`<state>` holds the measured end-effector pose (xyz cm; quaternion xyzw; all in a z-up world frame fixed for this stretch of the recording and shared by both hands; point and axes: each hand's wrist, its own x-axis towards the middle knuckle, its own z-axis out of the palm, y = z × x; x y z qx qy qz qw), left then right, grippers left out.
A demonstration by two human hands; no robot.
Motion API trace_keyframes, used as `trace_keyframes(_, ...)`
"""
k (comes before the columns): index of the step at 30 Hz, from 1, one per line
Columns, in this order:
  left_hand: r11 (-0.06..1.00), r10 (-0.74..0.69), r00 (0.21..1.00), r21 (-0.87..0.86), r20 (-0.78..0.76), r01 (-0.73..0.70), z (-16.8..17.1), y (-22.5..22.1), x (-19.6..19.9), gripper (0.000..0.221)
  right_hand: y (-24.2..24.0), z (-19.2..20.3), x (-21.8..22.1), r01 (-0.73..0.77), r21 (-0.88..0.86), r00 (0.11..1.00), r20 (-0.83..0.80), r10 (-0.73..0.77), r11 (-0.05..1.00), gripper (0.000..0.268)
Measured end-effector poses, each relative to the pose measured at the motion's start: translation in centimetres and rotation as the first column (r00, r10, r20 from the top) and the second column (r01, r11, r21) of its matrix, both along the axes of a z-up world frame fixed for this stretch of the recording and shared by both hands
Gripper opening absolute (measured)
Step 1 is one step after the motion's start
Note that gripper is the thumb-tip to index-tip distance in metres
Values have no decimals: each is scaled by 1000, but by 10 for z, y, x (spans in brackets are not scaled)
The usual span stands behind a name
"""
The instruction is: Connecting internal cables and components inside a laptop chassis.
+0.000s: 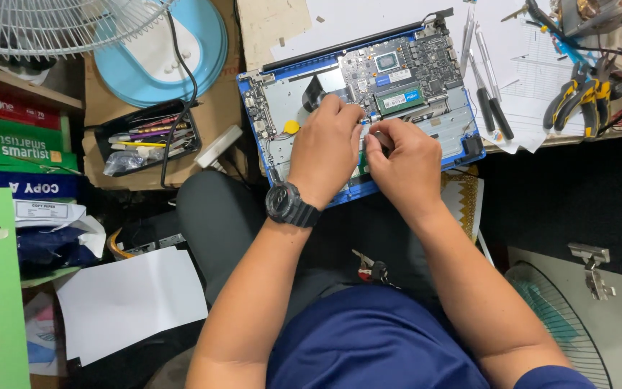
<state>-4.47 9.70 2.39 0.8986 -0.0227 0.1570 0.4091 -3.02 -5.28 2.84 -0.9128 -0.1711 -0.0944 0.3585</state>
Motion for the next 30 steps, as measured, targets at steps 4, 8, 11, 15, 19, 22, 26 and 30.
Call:
trace_keyframes(4, 996, 4, 999, 85, 33, -7, 5, -7, -21, 16, -4, -1, 1, -11, 26, 1000, -3, 11, 1000, 12)
trace_keyframes(8, 981, -44, 997, 192, 56, 32, 8, -11, -33, 43, -7, 0, 2, -7, 21, 999, -34, 8, 1000, 12)
trace_keyframes(11, 966, -38, 999, 256, 28, 30, 7, -10, -34, 47, -9, 3, 3, 5, 43, 995, -98, -1, 999, 12)
trace_keyframes(15, 964, -45, 998, 263, 34, 34, 11, -13, -33, 46, -19, 7, 10, 8, 117, 964, -263, 23, 993, 17)
trace_keyframes(19, 956, -46, 999, 290, 13, 40, 13, -15, -33, 46, -45, 6, 24, 51, 387, 880, -453, 142, 921, 17)
trace_keyframes(22, 950, -43, 999, 311, 17, 36, 12, -17, -34, 47, -55, 19, 33, 80, 626, 835, -467, 291, 776, 18)
trace_keyframes(26, 945, -33, 999, 326, 8, 28, 12, -21, -34, 50, -76, 5, 43, 38, 732, 853, -378, 360, 680, 20)
trace_keyframes(30, 948, -41, 999, 316, 1, 39, 10, -24, -35, 53, -76, 5, 51, 230, 798, 748, -511, 423, 558, 17)
